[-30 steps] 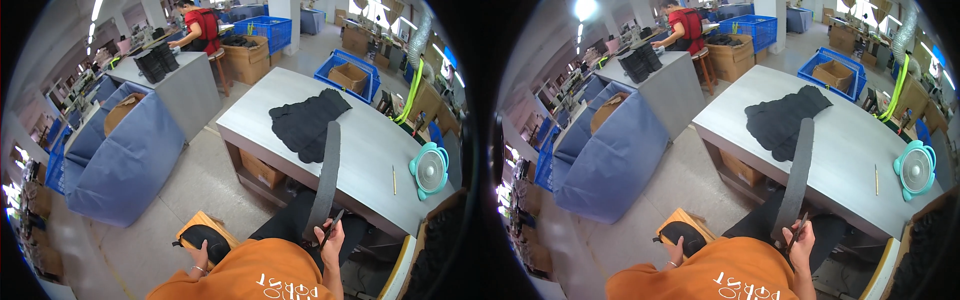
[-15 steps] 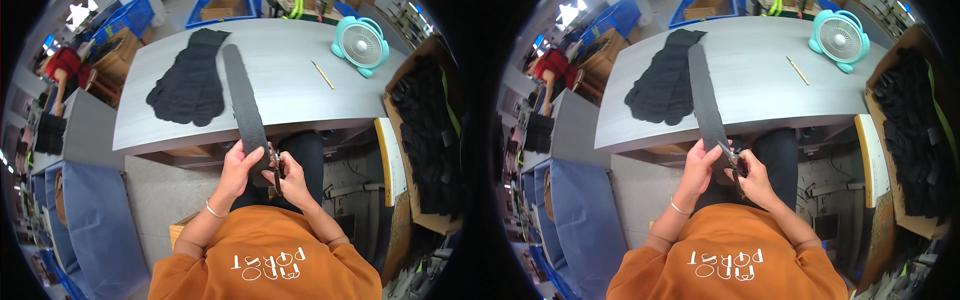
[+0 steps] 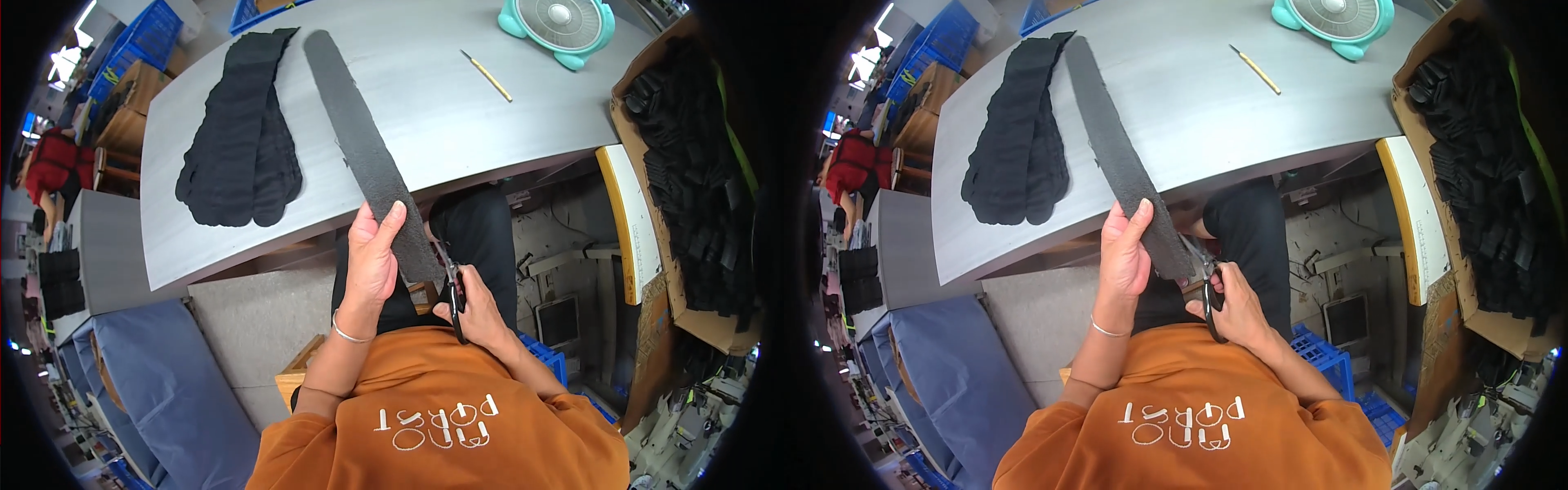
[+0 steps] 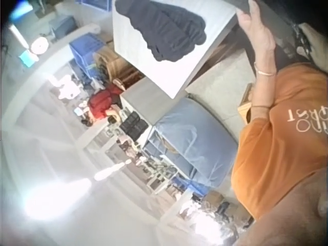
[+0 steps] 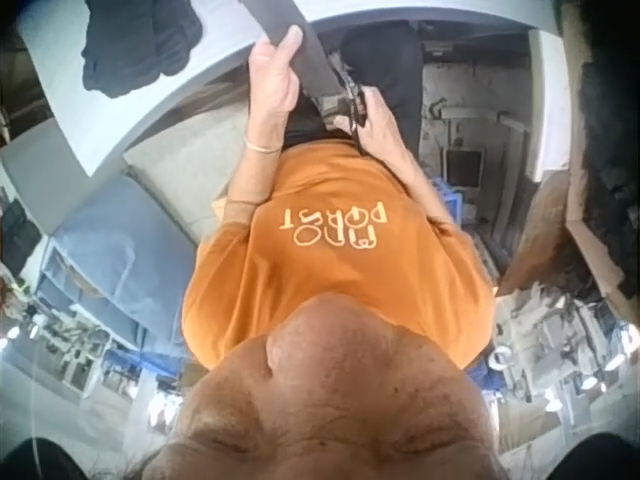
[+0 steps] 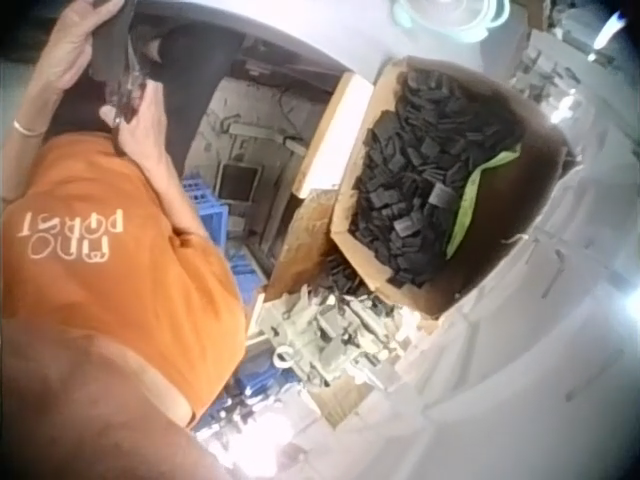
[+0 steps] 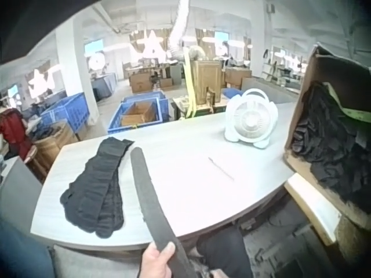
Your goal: Measuring, cutting, and assembling fabric sleeves onto foam straps in a manufacturing setting.
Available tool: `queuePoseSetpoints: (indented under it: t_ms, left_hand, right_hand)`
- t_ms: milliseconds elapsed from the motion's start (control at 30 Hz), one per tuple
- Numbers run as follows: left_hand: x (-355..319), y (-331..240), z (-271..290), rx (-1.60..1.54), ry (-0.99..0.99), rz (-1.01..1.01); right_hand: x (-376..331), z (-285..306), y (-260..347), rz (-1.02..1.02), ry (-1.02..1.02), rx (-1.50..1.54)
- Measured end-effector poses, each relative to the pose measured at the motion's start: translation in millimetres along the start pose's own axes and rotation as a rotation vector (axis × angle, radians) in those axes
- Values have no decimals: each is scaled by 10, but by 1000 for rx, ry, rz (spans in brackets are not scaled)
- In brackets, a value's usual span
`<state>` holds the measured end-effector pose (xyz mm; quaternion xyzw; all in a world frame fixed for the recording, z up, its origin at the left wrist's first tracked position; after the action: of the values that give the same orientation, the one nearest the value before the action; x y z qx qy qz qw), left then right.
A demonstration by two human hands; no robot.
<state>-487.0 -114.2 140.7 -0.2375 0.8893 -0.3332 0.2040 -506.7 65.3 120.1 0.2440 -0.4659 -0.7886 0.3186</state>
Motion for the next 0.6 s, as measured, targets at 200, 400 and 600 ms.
queuePoseSetpoints:
  t_ms: [200,400,600]
  left_hand:
    - [-53,131,107,28,-15,16]
    - [-118,256,129,-2,-10,46]
    - [-98,305,182,-21,-15,89]
  right_hand:
    - [125,-27,106,-2,32,-142]
    - [227,-35,164,3,28,-225]
    - [253,-33,221,9,-49,-280]
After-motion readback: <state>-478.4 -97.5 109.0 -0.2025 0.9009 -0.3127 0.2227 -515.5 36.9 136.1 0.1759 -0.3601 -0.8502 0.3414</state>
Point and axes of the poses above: each hand's wrist, its own x-axis towards the middle knuckle, its own z-axis out of the back of the hand, y = z × x, the point moved 10 cm from there along x, towards the middle knuckle
